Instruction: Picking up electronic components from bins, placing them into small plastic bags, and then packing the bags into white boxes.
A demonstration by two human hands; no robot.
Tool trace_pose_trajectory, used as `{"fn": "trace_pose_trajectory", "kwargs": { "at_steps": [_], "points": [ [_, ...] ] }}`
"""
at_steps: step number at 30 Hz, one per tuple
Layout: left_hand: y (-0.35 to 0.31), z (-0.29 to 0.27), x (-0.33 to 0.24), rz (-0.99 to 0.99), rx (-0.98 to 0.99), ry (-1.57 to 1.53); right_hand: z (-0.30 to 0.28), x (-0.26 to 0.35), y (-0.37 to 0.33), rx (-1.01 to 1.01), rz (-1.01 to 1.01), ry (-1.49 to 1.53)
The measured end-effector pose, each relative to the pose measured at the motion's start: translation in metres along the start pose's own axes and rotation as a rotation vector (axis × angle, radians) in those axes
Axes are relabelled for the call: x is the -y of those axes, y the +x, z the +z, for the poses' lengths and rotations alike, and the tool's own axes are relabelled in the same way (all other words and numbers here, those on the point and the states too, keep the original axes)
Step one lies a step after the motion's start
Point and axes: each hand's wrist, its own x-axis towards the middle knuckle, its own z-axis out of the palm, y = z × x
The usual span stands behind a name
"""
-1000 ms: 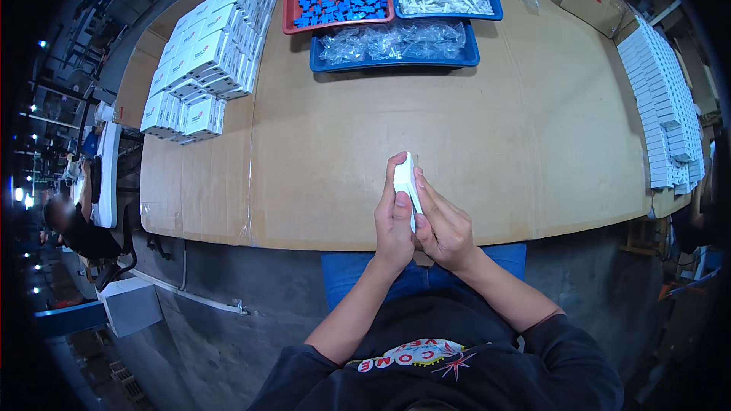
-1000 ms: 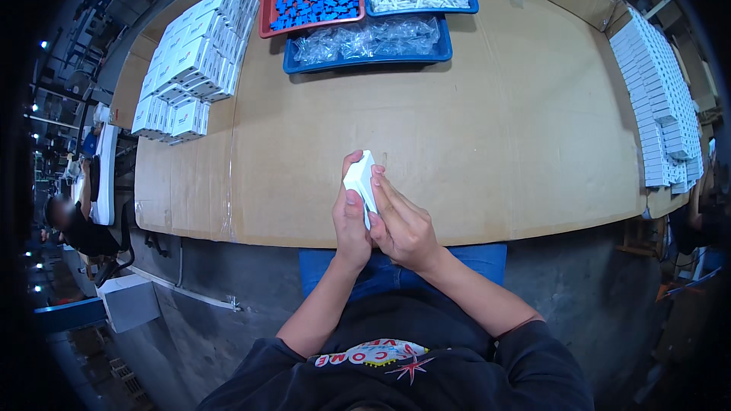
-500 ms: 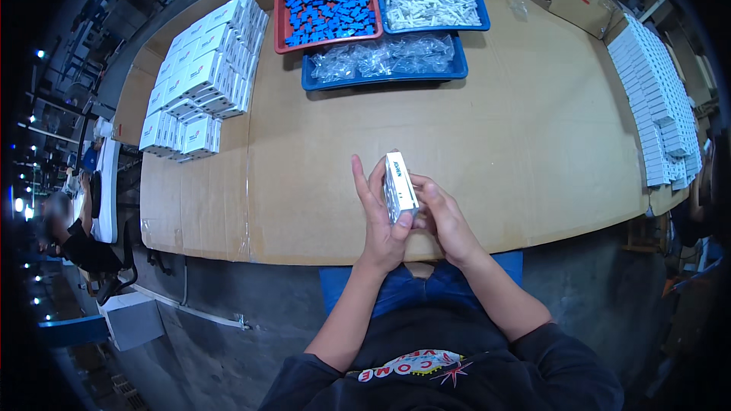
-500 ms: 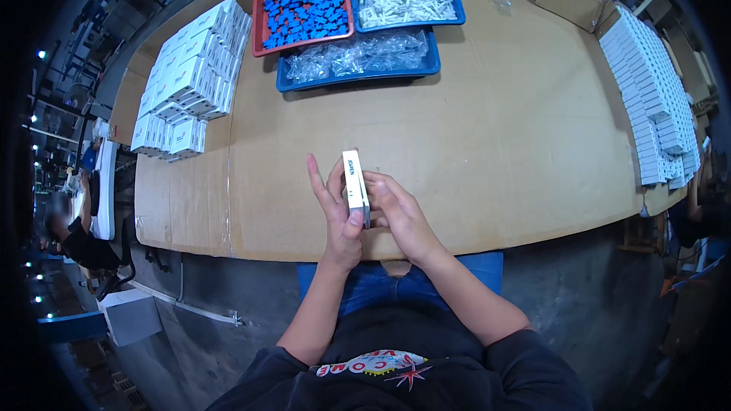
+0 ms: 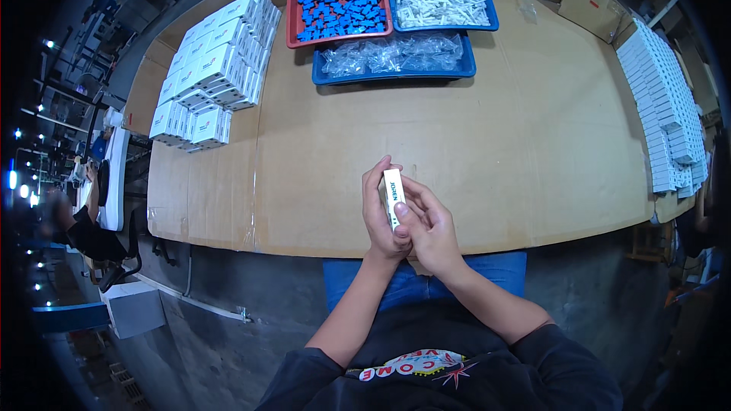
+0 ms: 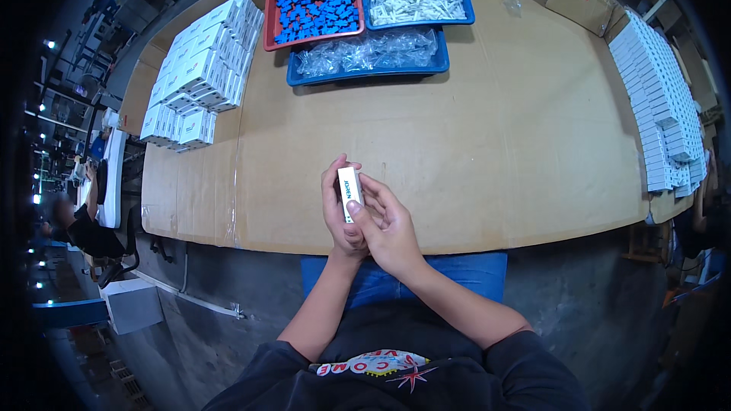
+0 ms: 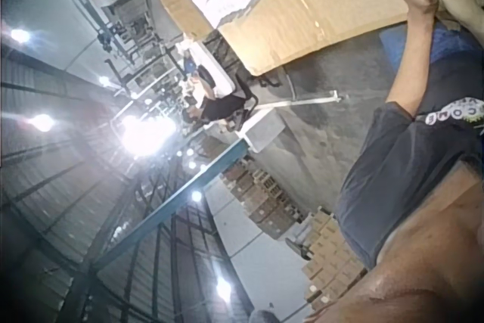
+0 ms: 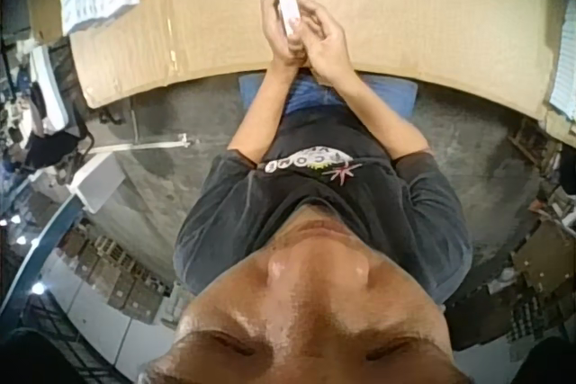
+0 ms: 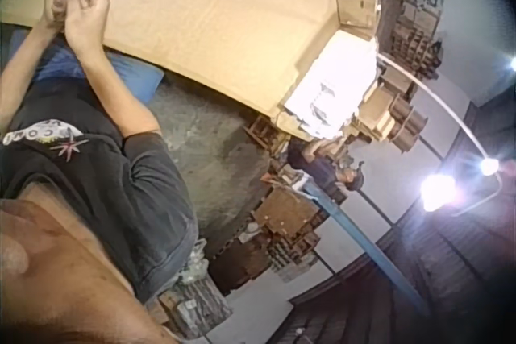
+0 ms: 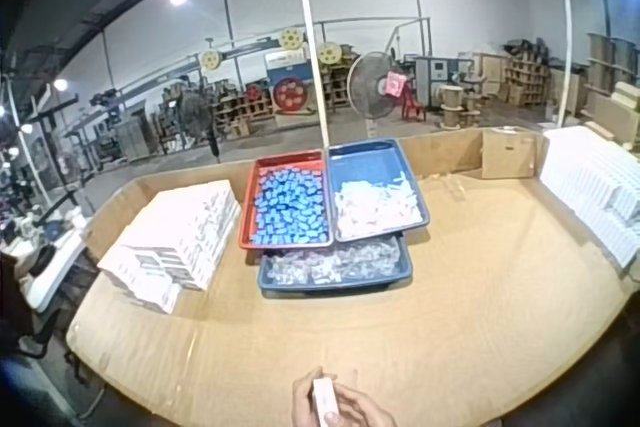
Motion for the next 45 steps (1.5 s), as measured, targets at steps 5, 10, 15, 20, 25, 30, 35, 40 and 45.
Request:
{"fn": "trace_pose_trajectory", "kwargs": {
  "at_steps": [5,10,15,20,25,30,35,40,45],
  "points": [
    [-0.003,0.002,0.004,0.074,-0.082,-0.039,0.002,-0.006,-0.009,0.015,-0.136,-0.163],
    [-0.005,0.003,0.002,0.075,-0.111,-0.122,0.001,-0.002,-0.012,0.045,-0.162,-0.329],
    [-0.007,0.002,0.001,0.074,-0.131,-0.155,0.002,-0.004,-0.015,0.037,-0.287,-0.522],
    [-0.01,0.0,0.001,0.039,-0.13,-0.136,0.002,-0.003,-0.016,0.054,-0.29,-0.528],
    [-0.014,0.001,0.007,0.054,-0.128,-0.15,0.001,-0.003,-0.017,0.064,-0.271,-0.521],
    [-0.016,0.002,0.012,0.1,-0.148,-0.171,-0.002,-0.006,-0.017,0.076,-0.295,-0.552],
    [-0.017,0.004,0.005,0.044,-0.193,-0.25,-0.002,-0.003,-0.017,0.095,-0.311,-0.545],
    [-0.015,0.0,0.003,0.095,-0.123,-0.107,-0.001,0.004,-0.016,0.099,-0.357,-0.588],
    [-0.003,-0.007,0.003,0.093,0.071,0.071,-0.029,0.017,0.0,0.152,-0.069,-0.334]
  ]
}}
